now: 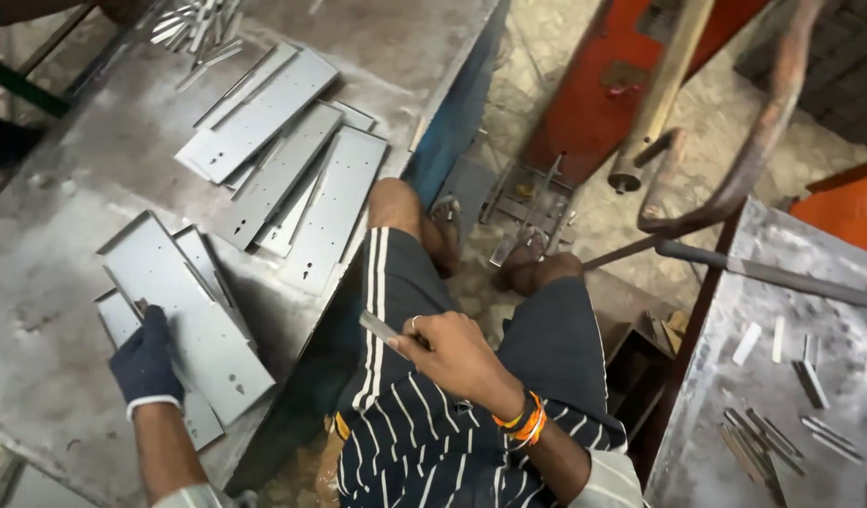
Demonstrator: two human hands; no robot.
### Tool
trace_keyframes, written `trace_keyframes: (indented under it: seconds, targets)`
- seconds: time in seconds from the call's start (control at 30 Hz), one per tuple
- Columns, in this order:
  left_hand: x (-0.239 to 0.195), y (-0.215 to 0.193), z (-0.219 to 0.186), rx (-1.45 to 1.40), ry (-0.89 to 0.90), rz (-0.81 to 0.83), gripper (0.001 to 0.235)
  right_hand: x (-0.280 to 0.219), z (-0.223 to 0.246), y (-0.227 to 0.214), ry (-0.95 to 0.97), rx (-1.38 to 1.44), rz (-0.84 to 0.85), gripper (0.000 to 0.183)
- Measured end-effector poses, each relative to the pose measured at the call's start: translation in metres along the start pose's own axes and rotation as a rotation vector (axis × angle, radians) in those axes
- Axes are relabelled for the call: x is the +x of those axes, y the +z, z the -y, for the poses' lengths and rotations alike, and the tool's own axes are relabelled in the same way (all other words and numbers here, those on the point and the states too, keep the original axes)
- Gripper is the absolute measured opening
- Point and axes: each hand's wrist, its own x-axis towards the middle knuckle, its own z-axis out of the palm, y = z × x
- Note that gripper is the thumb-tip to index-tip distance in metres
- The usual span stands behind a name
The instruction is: Spot welding small metal components onto a larger sheet metal chassis at a manual workstation.
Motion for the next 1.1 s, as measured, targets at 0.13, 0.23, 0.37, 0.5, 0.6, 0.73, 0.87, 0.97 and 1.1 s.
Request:
trace_keyframes:
  seconds: [0.13,0.23,0.37,0.5,0.6,0.73,0.87,0.97,1.1]
  targets:
    - [0.024,-0.017,0.022,1.006,0.776,-0.313,0.061,0.005,0.003,0.003,0.08,0.06,0.064,0.031]
    - [-0.01,0.038,-0.032,0.524,0.6,-0.236,0.034,0.01,-0.038,0.025,0.039,0.604,0.127,0.023]
    - [-0.012,0.141,-0.051,0.303,0.628,0.078,0.036,0.021,-0.047,0.018,-0.041,0.774,0.115,0.023]
    - [-0.047,0.224,-0.107,0.654,0.68,0.278,0.096,0.017,-0.051,0.012,-0.08,0.869,0.061,0.028]
    - [-0.045,0.271,-0.108,0.856,0.696,0.283,0.127,0.013,-0.054,0.004,-0.02,0.862,0.035,0.029]
    - [-0.044,0.291,-0.113,0.952,0.595,0.294,0.142,0.007,-0.062,0.0,0.043,0.829,0.04,0.026]
    - [-0.059,0.276,-0.148,0.945,0.619,0.272,0.137,0.005,-0.063,-0.009,0.068,0.834,0.005,0.029]
    - [-0.054,0.265,-0.167,0.968,0.611,0.263,0.139,0.001,-0.066,-0.021,0.024,0.799,-0.009,0.029]
    - [-0.02,0.259,-0.165,0.304,0.615,0.423,0.131,-0.005,-0.077,-0.028,0.006,0.831,-0.035,0.031]
